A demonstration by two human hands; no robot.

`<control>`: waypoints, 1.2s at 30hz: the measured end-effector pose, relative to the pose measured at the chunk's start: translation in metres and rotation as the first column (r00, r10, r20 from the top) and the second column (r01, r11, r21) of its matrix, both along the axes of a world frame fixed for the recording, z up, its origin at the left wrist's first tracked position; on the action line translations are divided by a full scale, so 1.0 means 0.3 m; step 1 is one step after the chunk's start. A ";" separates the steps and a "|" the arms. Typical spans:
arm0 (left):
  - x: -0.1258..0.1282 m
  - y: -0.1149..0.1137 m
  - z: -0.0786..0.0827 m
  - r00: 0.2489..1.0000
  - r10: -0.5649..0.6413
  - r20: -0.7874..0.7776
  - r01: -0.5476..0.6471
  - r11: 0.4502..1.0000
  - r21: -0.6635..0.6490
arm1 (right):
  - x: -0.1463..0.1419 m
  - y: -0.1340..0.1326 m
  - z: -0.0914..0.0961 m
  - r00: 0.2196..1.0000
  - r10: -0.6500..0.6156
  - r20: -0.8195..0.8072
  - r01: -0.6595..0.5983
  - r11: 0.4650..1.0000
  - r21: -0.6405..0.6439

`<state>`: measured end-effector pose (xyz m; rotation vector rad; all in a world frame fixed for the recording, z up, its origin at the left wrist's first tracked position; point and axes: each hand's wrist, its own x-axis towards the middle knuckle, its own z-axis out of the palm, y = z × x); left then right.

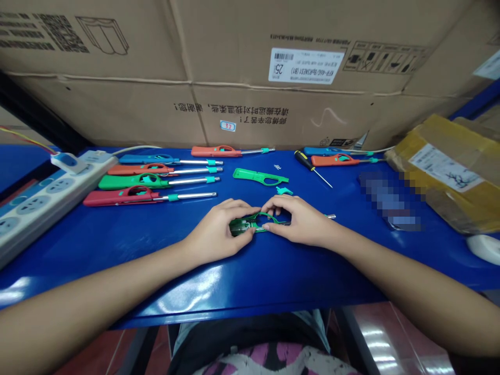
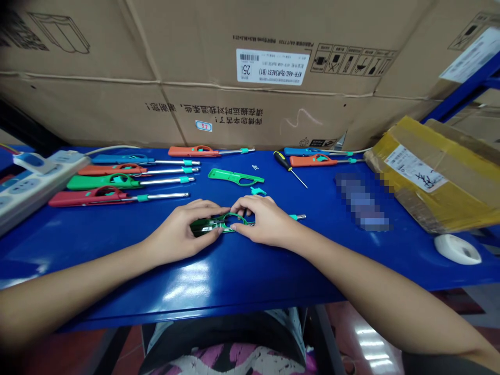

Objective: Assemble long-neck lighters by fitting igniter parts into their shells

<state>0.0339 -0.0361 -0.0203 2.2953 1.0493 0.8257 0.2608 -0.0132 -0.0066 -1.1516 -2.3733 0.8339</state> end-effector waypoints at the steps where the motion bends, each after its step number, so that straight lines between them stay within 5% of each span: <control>1: -0.002 -0.001 0.001 1.000 -0.002 -0.003 0.002 1.000 0.009 | 0.002 0.000 0.002 1.000 0.001 0.013 -0.001 1.000 0.009; 8: -0.026 -0.001 0.015 0.995 -0.028 -0.099 0.038 0.994 0.098 | 0.048 0.048 0.012 0.995 -0.054 -0.078 0.069 0.977 0.202; 13: -0.033 0.002 0.020 0.990 -0.036 -0.139 0.053 0.991 0.124 | 0.096 0.101 -0.010 0.974 -0.206 0.090 0.158 0.913 0.376; 19: -0.035 0.001 0.010 0.991 -0.068 -0.119 0.081 0.991 0.109 | 0.101 0.116 -0.032 0.965 -0.218 0.147 0.167 0.940 0.298; 29: -0.028 -0.003 0.013 0.997 0.066 0.029 -0.070 0.987 0.142 | 0.036 0.039 0.024 0.988 -0.019 -0.153 0.072 0.936 0.344; 36: -0.025 0.005 0.017 0.991 -0.026 0.131 -0.020 0.940 0.341 | -0.009 -0.037 0.038 0.976 0.082 -0.204 -0.023 0.961 0.274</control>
